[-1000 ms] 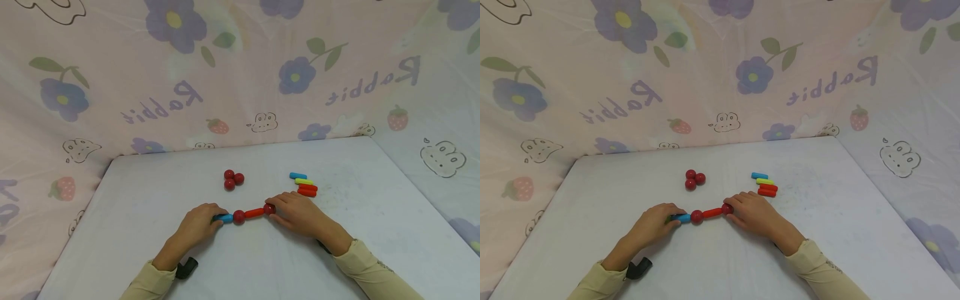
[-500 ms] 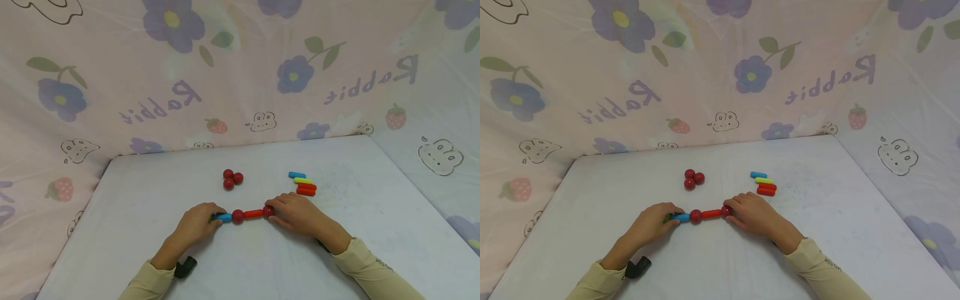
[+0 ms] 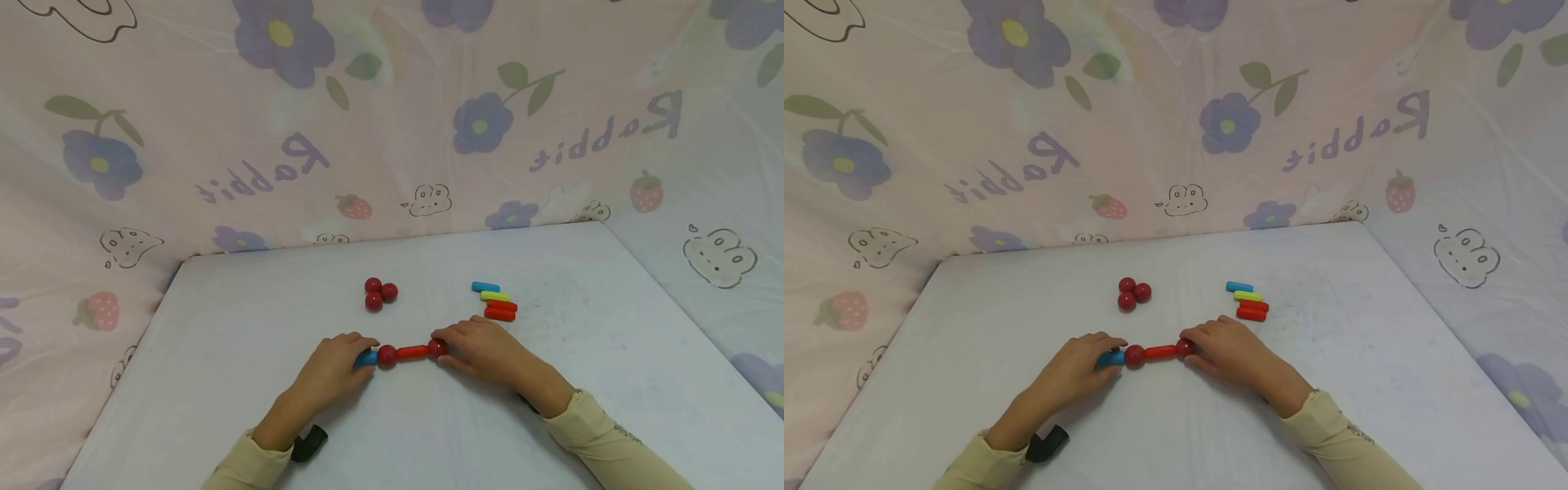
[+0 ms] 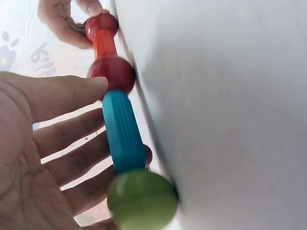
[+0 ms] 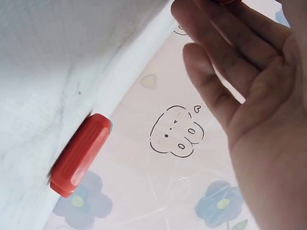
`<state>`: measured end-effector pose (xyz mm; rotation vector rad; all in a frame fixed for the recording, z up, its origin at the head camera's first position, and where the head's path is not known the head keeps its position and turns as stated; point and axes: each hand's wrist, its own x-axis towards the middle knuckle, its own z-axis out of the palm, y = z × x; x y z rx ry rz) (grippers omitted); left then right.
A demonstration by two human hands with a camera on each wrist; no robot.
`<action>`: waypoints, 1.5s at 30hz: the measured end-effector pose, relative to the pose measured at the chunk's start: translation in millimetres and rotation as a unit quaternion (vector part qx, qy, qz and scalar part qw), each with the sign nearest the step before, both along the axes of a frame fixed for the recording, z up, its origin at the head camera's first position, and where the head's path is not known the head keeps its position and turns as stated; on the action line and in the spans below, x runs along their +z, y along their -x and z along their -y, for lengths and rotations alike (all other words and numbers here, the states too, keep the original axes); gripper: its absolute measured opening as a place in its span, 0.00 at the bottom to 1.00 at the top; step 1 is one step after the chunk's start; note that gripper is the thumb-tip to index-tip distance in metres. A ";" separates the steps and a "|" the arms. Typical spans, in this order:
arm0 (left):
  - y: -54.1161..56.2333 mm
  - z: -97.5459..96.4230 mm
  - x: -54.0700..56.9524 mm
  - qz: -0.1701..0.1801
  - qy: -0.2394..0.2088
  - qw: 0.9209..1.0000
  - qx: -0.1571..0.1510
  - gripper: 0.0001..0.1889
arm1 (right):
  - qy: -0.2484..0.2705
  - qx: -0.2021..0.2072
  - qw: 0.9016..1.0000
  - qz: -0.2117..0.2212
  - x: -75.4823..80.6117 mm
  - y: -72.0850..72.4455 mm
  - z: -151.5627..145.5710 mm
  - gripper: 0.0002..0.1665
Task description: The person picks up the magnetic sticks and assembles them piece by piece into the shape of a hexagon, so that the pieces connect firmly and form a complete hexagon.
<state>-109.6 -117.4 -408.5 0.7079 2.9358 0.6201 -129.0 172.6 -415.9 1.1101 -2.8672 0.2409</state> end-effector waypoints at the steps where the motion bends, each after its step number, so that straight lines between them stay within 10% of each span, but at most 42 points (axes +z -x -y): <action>1: -0.8 -1.4 0.4 0.000 -0.001 1.000 -0.002 0.20 | 0.002 0.003 1.000 0.000 0.1 -0.5 0.7 0.28; 31: -9.4 -8.2 -7.7 -0.050 0.049 0.997 -0.018 0.19 | 0.006 0.037 0.999 -0.003 -6.0 -7.4 -0.5 0.26; 45: 2.8 3.1 -1.9 -0.015 0.033 0.999 0.038 0.19 | 0.051 -0.067 0.993 -0.078 14.9 26.4 -76.1 0.20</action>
